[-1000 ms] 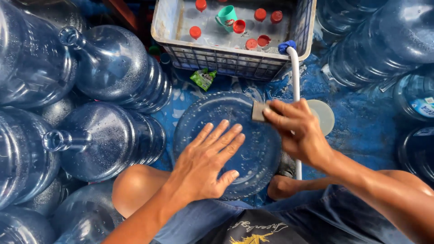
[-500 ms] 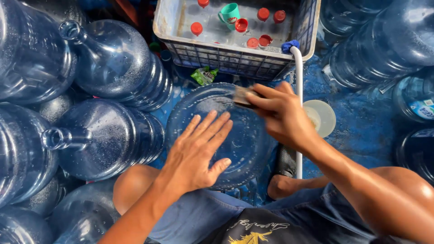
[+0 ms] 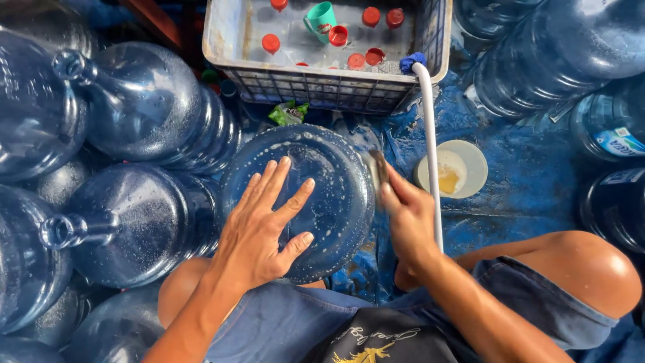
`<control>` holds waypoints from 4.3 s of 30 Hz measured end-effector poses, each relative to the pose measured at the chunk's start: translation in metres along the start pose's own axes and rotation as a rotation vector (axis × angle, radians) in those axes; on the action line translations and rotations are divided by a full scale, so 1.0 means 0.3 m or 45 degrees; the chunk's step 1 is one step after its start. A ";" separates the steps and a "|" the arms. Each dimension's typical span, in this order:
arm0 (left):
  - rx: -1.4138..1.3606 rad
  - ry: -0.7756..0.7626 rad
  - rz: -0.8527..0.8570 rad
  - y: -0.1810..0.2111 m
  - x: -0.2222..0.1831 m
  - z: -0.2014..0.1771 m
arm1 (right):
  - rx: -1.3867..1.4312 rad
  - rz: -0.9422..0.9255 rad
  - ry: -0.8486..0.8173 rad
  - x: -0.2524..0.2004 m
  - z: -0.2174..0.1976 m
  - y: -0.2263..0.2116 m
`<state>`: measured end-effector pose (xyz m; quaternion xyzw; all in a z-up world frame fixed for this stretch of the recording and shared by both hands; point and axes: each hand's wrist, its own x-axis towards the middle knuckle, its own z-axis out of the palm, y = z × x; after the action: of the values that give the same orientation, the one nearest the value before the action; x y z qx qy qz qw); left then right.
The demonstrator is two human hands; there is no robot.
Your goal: Cleaning the exterior of large plastic water jugs using a sponge and soapy water.
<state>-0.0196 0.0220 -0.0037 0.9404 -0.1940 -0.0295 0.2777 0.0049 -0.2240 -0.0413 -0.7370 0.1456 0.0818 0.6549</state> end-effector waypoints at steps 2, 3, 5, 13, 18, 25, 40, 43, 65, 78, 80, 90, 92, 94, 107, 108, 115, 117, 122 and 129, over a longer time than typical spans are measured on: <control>-0.003 0.023 -0.026 -0.011 -0.004 0.007 | -0.062 -0.164 0.010 -0.126 -0.011 0.069; -0.007 0.039 -0.038 -0.016 -0.005 0.009 | -0.117 -0.327 0.034 -0.191 -0.020 0.101; 0.005 0.018 -0.030 0.000 0.004 0.011 | -0.146 -0.339 0.095 -0.168 -0.030 0.153; 0.020 -0.023 0.082 0.091 0.038 0.019 | -0.205 -0.283 -0.493 0.372 -0.015 -0.091; -0.033 0.001 0.324 0.230 0.069 0.053 | -0.822 -0.568 -1.263 0.425 0.278 -0.251; 0.161 -0.025 0.087 0.151 0.036 0.120 | -1.121 -1.261 -1.451 0.306 0.354 -0.284; 0.030 -0.137 -0.058 -0.017 0.094 -0.006 | -0.662 -1.256 -0.048 -0.009 -0.066 0.011; 0.097 -0.193 0.022 0.037 0.125 0.022 | -0.627 -1.159 0.028 0.124 -0.094 -0.014; 0.058 0.149 -0.344 -0.121 0.259 -0.018 | -1.333 -0.321 0.409 0.847 -0.300 0.238; 0.768 0.421 -0.547 -0.226 0.127 0.219 | -0.673 0.414 0.032 1.946 0.421 0.372; 0.802 0.504 -0.496 -0.369 0.048 0.358 | -0.287 0.278 -0.571 2.112 0.492 0.487; 0.626 0.516 -0.551 -0.503 -0.125 0.518 | -1.087 -0.757 -0.025 2.019 0.538 0.476; 0.369 0.644 -0.607 -0.592 -0.232 0.634 | -1.342 -0.812 -0.065 2.017 0.478 0.510; 0.115 0.782 -0.665 -0.603 -0.241 0.644 | -1.594 -0.882 -0.110 2.056 0.423 0.540; -0.168 0.308 -0.754 -0.129 0.072 0.061 | -0.139 0.271 -0.589 1.425 0.058 0.045; -0.246 0.338 -0.739 -0.113 0.084 0.049 | -0.137 0.221 -0.587 1.351 0.026 -0.025; -0.250 0.483 -0.693 -0.073 0.107 0.067 | -0.136 0.157 -0.476 0.753 -0.200 -0.320; -0.252 0.601 -0.543 -0.078 0.127 0.082 | -0.135 0.112 -0.485 0.591 -0.231 -0.378; -0.261 0.704 -0.318 -0.052 0.146 0.164 | -0.319 -0.029 -0.288 0.362 -0.260 -0.362; -0.288 0.651 -0.115 -0.010 0.171 0.191 | -0.573 -0.414 -0.210 0.248 -0.277 -0.308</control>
<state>0.0195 -0.0245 -0.0510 0.8881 -0.0710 0.1749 0.4191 0.0992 -0.3050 0.0333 -0.8683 -0.0500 0.0658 0.4892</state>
